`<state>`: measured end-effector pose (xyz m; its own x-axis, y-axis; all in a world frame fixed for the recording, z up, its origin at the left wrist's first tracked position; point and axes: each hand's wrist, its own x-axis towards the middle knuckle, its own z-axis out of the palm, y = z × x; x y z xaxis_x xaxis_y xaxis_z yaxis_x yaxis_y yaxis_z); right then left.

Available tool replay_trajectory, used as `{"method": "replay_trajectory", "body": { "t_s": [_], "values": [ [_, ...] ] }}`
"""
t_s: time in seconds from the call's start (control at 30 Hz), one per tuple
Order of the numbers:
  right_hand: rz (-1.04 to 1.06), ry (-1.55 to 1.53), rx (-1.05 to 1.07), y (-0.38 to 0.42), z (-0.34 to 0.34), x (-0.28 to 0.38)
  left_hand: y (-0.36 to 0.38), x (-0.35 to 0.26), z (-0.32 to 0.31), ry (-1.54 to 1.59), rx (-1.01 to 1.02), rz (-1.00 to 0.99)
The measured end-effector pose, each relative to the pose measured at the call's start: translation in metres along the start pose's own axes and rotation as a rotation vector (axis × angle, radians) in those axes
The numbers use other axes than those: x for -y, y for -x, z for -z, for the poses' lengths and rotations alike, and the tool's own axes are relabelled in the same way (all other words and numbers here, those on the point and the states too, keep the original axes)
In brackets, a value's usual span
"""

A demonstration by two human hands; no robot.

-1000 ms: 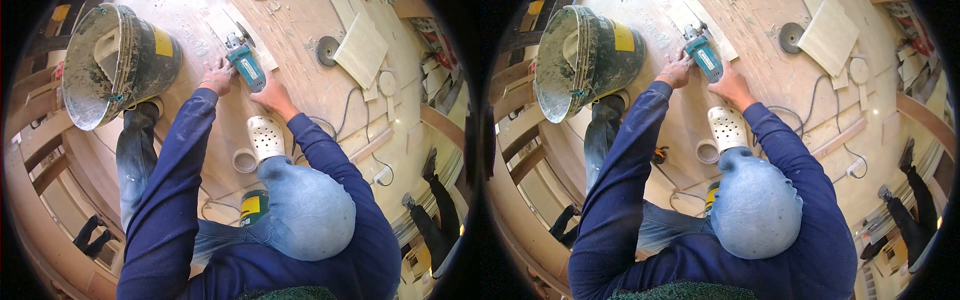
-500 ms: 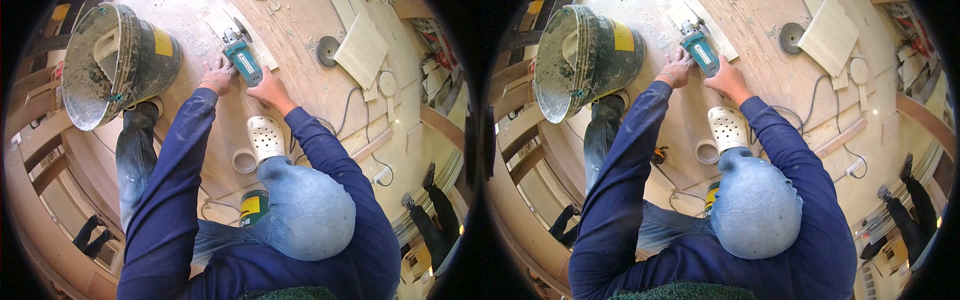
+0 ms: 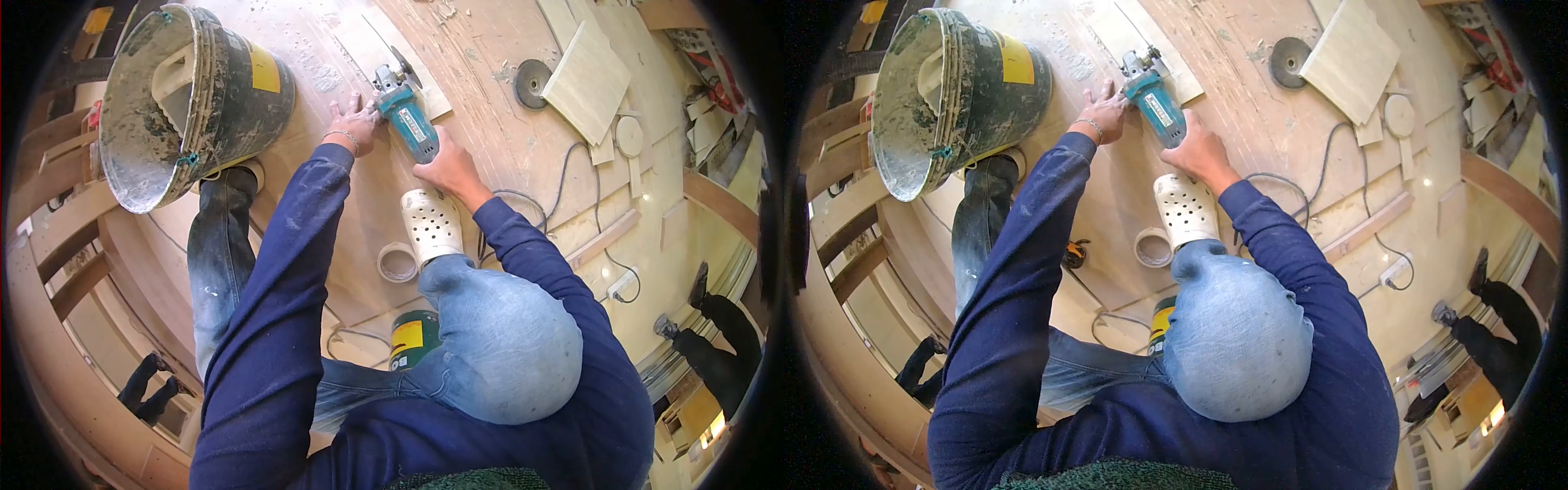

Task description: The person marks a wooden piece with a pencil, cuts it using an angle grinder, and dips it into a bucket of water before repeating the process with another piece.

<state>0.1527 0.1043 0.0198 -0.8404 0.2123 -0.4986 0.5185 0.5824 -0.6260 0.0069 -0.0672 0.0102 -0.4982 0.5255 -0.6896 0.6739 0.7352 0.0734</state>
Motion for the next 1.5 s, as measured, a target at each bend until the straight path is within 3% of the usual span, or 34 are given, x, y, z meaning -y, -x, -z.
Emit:
{"method": "replay_trajectory", "body": {
  "t_s": [0.47, 0.87, 1.2, 1.4, 1.5],
  "values": [
    [-0.039, 0.038, 0.055, -0.041, 0.007, 0.03, 0.002, -0.003, 0.004, 0.014, -0.018, -0.009],
    [-0.016, 0.022, 0.031, 0.005, 0.007, -0.004, 0.0, 0.001, -0.002, -0.047, 0.027, 0.0],
    [0.016, -0.021, -0.007, -0.012, 0.006, 0.01, 0.001, -0.002, 0.003, -0.041, 0.041, 0.005],
    [-0.042, 0.007, 0.075, -0.029, 0.011, 0.025, 0.003, -0.004, 0.007, -0.016, 0.015, -0.005],
    [0.006, -0.008, -0.004, -0.027, 0.003, 0.016, 0.002, -0.002, 0.006, -0.009, 0.01, 0.001]
  ]
}}
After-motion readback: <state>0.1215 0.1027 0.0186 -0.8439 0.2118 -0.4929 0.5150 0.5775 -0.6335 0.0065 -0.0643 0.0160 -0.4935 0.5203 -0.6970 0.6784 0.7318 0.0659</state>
